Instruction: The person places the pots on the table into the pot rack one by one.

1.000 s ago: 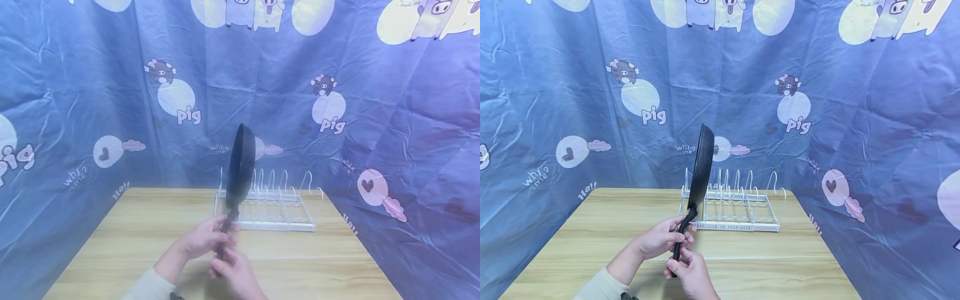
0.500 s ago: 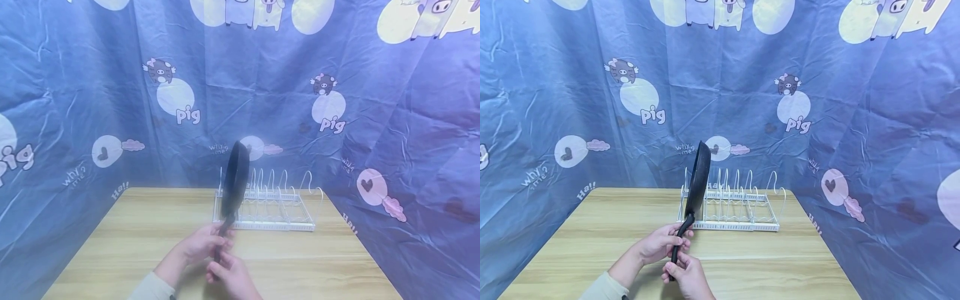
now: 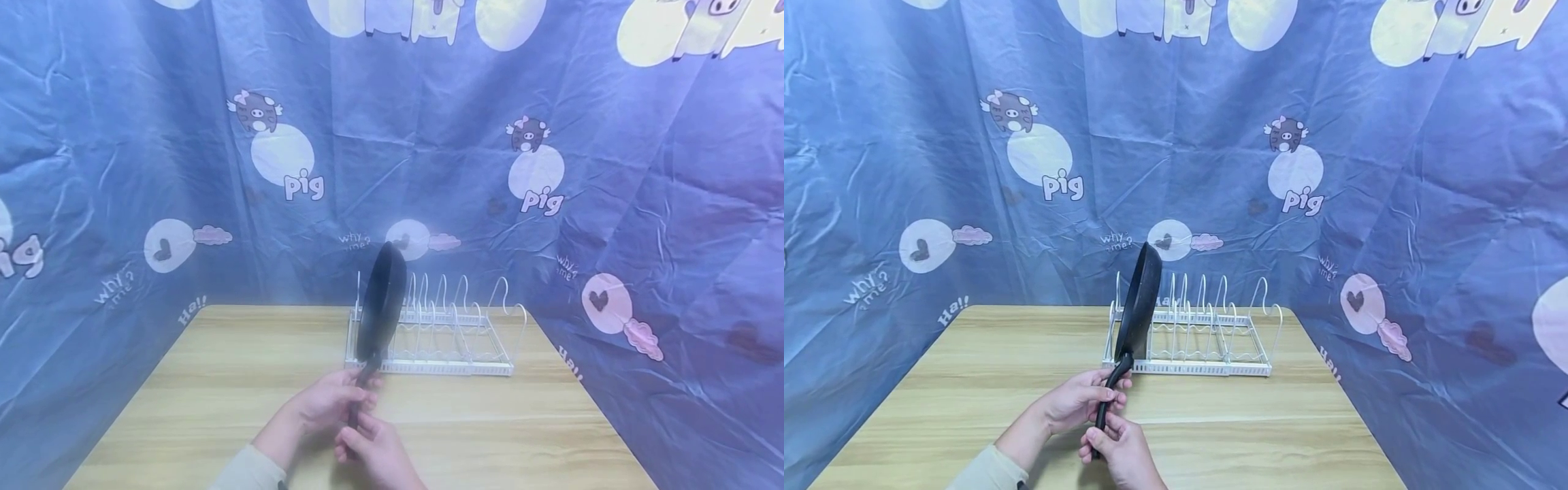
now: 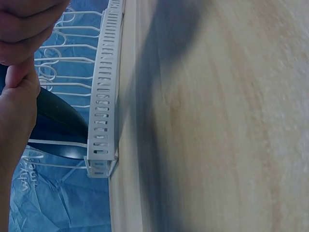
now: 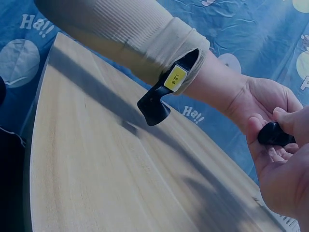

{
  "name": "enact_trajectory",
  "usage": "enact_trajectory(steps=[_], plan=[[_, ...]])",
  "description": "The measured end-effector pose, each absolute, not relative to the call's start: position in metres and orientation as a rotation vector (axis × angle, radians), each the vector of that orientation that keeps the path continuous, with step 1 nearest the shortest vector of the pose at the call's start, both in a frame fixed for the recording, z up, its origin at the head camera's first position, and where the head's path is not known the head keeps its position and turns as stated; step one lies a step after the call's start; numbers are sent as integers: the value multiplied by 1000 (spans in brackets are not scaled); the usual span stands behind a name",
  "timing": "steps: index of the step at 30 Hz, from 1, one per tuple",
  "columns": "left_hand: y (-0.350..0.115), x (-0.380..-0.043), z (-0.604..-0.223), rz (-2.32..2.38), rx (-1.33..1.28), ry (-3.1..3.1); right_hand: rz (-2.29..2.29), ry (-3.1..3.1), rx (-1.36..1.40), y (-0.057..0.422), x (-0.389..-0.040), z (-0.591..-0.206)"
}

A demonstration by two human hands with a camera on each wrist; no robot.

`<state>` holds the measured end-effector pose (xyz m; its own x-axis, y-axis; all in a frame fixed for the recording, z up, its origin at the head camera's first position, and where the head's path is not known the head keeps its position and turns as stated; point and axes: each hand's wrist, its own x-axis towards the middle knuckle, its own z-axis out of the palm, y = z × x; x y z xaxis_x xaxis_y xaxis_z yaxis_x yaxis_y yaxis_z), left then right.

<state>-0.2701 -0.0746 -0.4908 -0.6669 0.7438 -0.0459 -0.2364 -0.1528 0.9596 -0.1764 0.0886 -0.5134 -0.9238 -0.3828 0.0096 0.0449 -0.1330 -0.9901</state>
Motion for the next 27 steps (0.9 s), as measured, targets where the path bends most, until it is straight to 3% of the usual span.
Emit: enact_trajectory(steps=[17, 27], plan=[[-76, -281, -493, 1888, 628, 1311, -2125, 1865, -403, 87, -185, -514], [-81, -287, -477, 1656, 636, 1697, -2055, 1896, -467, 92, -200, -517]])
